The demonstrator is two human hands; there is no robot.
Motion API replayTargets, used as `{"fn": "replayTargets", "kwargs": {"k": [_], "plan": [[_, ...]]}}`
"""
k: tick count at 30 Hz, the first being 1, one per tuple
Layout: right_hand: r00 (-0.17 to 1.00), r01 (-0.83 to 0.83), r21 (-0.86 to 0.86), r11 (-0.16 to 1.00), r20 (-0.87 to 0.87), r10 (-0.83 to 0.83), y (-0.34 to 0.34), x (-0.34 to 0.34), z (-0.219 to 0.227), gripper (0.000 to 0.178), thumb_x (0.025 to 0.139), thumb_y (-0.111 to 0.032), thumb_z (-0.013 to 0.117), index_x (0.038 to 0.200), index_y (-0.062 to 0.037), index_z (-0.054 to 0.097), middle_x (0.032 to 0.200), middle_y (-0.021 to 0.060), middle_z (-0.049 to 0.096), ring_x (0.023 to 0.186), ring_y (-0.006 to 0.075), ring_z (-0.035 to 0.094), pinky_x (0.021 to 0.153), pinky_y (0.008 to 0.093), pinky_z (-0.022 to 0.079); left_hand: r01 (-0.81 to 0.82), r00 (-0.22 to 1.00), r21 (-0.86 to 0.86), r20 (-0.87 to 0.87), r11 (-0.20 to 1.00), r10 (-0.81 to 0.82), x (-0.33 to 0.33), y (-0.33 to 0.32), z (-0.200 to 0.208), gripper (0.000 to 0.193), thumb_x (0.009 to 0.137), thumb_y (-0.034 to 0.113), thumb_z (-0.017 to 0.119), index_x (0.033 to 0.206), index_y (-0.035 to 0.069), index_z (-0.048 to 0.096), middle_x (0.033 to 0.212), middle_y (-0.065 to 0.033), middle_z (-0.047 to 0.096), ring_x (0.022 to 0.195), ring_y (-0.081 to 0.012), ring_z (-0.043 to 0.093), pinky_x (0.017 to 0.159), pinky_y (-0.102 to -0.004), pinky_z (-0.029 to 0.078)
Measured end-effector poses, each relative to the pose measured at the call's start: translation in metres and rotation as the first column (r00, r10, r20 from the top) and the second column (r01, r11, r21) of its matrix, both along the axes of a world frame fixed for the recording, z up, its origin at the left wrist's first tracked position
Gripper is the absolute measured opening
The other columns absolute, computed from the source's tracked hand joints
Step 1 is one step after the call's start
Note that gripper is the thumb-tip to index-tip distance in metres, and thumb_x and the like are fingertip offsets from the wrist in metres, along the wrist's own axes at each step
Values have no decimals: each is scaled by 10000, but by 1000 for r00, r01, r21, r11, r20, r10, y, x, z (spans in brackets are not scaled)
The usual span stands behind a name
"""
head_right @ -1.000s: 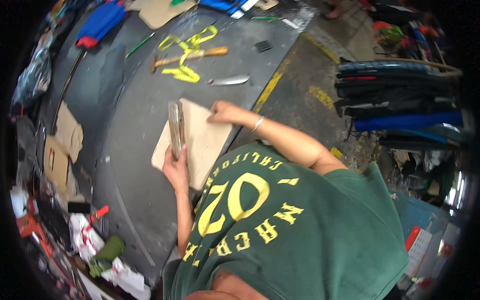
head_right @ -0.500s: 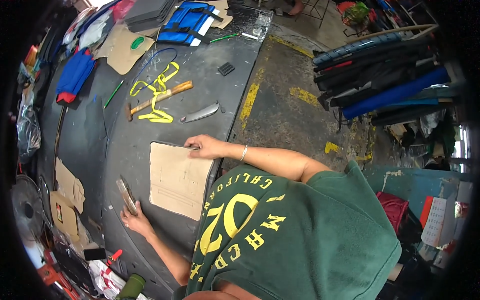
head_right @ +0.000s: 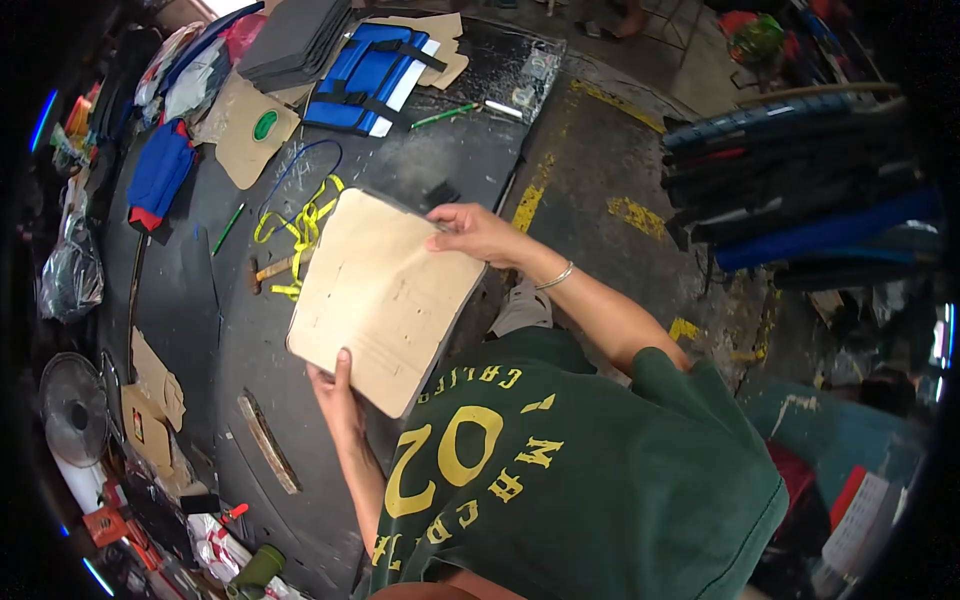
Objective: Use a utility knife and template to cut pieces of material on a workbench.
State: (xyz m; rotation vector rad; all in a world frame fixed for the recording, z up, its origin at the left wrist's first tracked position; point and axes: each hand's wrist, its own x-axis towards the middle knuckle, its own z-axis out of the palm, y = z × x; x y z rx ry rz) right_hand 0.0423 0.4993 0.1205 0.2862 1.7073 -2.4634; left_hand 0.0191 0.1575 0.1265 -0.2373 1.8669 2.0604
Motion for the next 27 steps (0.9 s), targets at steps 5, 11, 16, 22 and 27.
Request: {"fn": "replayTargets", "kwargs": {"k": [5,11,16,22,27], "plan": [[999,36,77,996,-20,-35,139,-32,-22,348,942,-117,724,1254,0,622,1068,20,718,919,68,661,818,245,542,67,998,-71,17,995,-66,-38,141,-8,687,924,101,738,1493,7,365,1394,-144,564,1237,-224,568,1052,-366,448],[998,-55,171,984,27,51,327,-87,-31,340,948,-152,716,1253,-31,630,1078,12,716,909,75,672,807,261,556,183,971,-6,156,983,-179,-91,310,-18,565,934,129,731,1404,72,423,1196,-85,681,972,-134,682,644,-239,545],[996,-70,340,938,84,44,440,-147,-46,356,957,-149,702,1272,-8,612,1126,22,705,992,94,661,856,265,540,241,961,-12,143,970,-237,-146,417,-42,546,925,135,737,1364,72,419,1157,-83,693,891,-139,695,571,-228,530],[997,-23,487,873,74,-15,483,-213,-44,531,935,-214,733,1384,11,559,1230,67,684,1074,141,641,924,291,510,168,962,15,214,986,-167,-192,478,-57,569,941,97,710,1400,88,374,1292,-114,628,1086,-260,677,790,-413,599],[989,-147,526,838,68,130,512,-250,-58,546,924,-265,744,1364,8,572,1232,60,683,1093,134,634,957,286,487,150,956,69,244,986,-163,-210,499,-75,613,918,83,727,1409,68,360,1308,-143,615,1059,-289,686,733,-433,618]]}}
